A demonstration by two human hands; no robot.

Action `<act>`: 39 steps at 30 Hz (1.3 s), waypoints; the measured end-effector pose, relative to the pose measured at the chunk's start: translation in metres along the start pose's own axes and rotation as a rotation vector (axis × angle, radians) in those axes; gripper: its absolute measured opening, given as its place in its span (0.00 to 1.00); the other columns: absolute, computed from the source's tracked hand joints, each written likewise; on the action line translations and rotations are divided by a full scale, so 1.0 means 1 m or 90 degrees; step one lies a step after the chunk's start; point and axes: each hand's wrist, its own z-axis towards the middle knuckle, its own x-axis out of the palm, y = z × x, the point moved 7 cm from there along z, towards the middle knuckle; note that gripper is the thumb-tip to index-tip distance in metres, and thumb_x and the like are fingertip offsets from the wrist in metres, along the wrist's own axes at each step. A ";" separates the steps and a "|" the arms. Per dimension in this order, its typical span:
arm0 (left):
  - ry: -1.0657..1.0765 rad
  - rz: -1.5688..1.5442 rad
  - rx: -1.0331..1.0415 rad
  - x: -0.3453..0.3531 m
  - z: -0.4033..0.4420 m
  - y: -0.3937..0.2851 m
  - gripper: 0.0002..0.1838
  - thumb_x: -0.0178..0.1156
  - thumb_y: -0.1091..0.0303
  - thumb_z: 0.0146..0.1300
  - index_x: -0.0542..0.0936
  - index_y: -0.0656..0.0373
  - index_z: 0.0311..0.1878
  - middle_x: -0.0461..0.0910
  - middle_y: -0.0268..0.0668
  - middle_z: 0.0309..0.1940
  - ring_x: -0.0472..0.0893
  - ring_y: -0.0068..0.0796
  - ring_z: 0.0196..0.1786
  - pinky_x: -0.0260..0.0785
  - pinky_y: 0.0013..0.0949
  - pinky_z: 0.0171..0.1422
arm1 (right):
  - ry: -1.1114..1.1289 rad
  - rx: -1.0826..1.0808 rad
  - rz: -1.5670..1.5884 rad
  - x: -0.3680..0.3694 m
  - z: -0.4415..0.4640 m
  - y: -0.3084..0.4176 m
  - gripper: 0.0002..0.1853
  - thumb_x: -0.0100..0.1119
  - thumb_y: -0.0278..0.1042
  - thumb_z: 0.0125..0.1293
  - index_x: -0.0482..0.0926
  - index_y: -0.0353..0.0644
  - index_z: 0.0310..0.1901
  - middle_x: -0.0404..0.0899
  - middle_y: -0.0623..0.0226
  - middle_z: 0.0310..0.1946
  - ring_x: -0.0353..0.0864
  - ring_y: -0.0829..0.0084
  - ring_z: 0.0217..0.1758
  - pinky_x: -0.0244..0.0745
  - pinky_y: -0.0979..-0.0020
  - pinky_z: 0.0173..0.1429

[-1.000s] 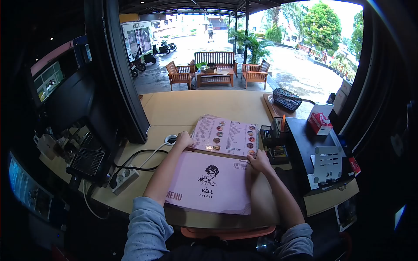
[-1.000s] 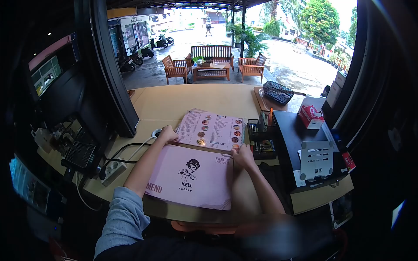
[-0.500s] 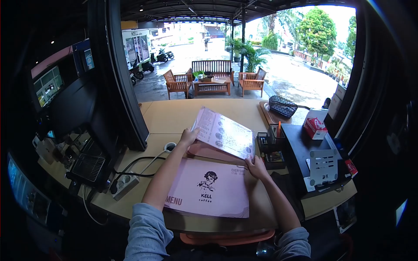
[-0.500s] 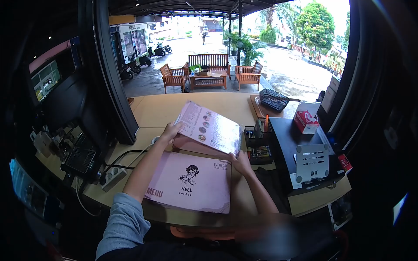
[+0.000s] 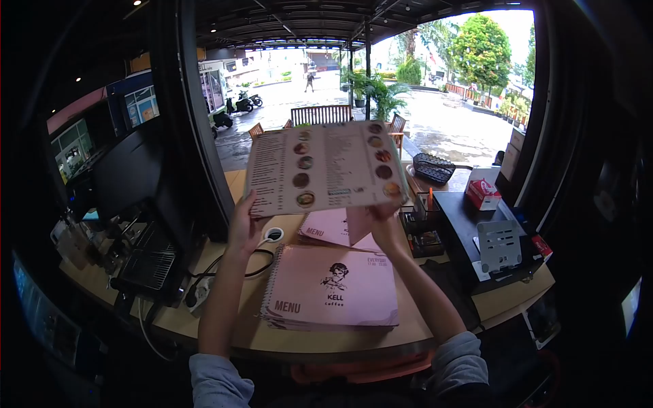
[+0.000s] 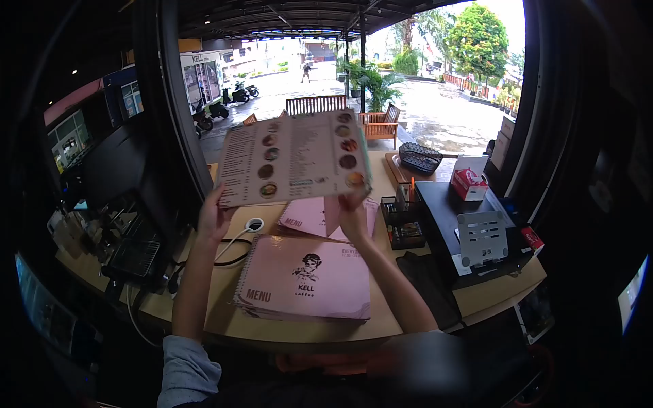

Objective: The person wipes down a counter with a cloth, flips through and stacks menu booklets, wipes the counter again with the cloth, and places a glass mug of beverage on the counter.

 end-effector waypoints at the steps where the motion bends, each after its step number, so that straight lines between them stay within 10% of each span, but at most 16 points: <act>1: 0.005 -0.048 0.030 -0.012 -0.006 -0.012 0.16 0.49 0.62 0.67 0.71 0.65 0.51 0.78 0.41 0.44 0.79 0.29 0.46 0.75 0.32 0.51 | 0.047 0.046 -0.099 0.007 0.013 -0.007 0.15 0.51 0.28 0.64 0.69 0.32 0.51 0.77 0.45 0.32 0.80 0.57 0.37 0.70 0.62 0.41; 8: -0.115 -0.119 0.116 -0.096 -0.071 -0.078 0.16 0.54 0.71 0.61 0.70 0.68 0.50 0.76 0.44 0.45 0.77 0.33 0.49 0.74 0.34 0.55 | 0.077 -0.337 -0.171 0.003 -0.031 0.116 0.38 0.46 0.13 0.45 0.64 0.48 0.63 0.69 0.59 0.58 0.70 0.52 0.58 0.71 0.58 0.57; 26: -0.106 0.414 0.309 -0.035 -0.097 -0.068 0.19 0.43 0.79 0.59 0.65 0.69 0.56 0.71 0.42 0.50 0.73 0.30 0.50 0.65 0.32 0.54 | 0.471 -0.512 -0.255 0.100 -0.172 0.085 0.25 0.54 0.32 0.59 0.68 0.42 0.59 0.72 0.59 0.56 0.73 0.60 0.56 0.71 0.66 0.57; 29: 0.053 0.602 0.338 0.036 -0.097 -0.049 0.27 0.39 0.83 0.56 0.62 0.63 0.62 0.66 0.50 0.57 0.69 0.40 0.59 0.59 0.37 0.64 | 0.659 -0.248 -0.087 0.086 -0.154 0.087 0.23 0.56 0.41 0.62 0.71 0.39 0.57 0.73 0.56 0.55 0.75 0.59 0.54 0.70 0.65 0.58; 33: 0.312 0.792 0.441 0.113 -0.113 0.009 0.37 0.44 0.83 0.52 0.54 0.56 0.69 0.55 0.52 0.66 0.54 0.48 0.70 0.49 0.43 0.71 | 0.431 0.248 0.500 0.034 -0.100 0.043 0.29 0.42 0.53 0.68 0.63 0.39 0.62 0.72 0.57 0.55 0.76 0.61 0.53 0.70 0.64 0.58; 37: 0.431 0.989 0.302 0.125 -0.139 0.090 0.30 0.46 0.71 0.61 0.56 0.58 0.68 0.55 0.51 0.67 0.55 0.45 0.70 0.44 0.44 0.73 | 0.214 0.362 0.740 -0.030 -0.075 0.027 0.28 0.34 0.51 0.71 0.62 0.35 0.61 0.73 0.53 0.53 0.77 0.64 0.51 0.72 0.63 0.56; 39: 0.491 1.030 0.245 0.122 -0.143 0.102 0.30 0.49 0.64 0.63 0.57 0.58 0.68 0.54 0.50 0.67 0.54 0.44 0.71 0.43 0.47 0.73 | 0.230 0.409 0.675 -0.032 -0.085 -0.024 0.25 0.46 0.39 0.68 0.62 0.32 0.61 0.73 0.54 0.52 0.77 0.66 0.50 0.73 0.65 0.54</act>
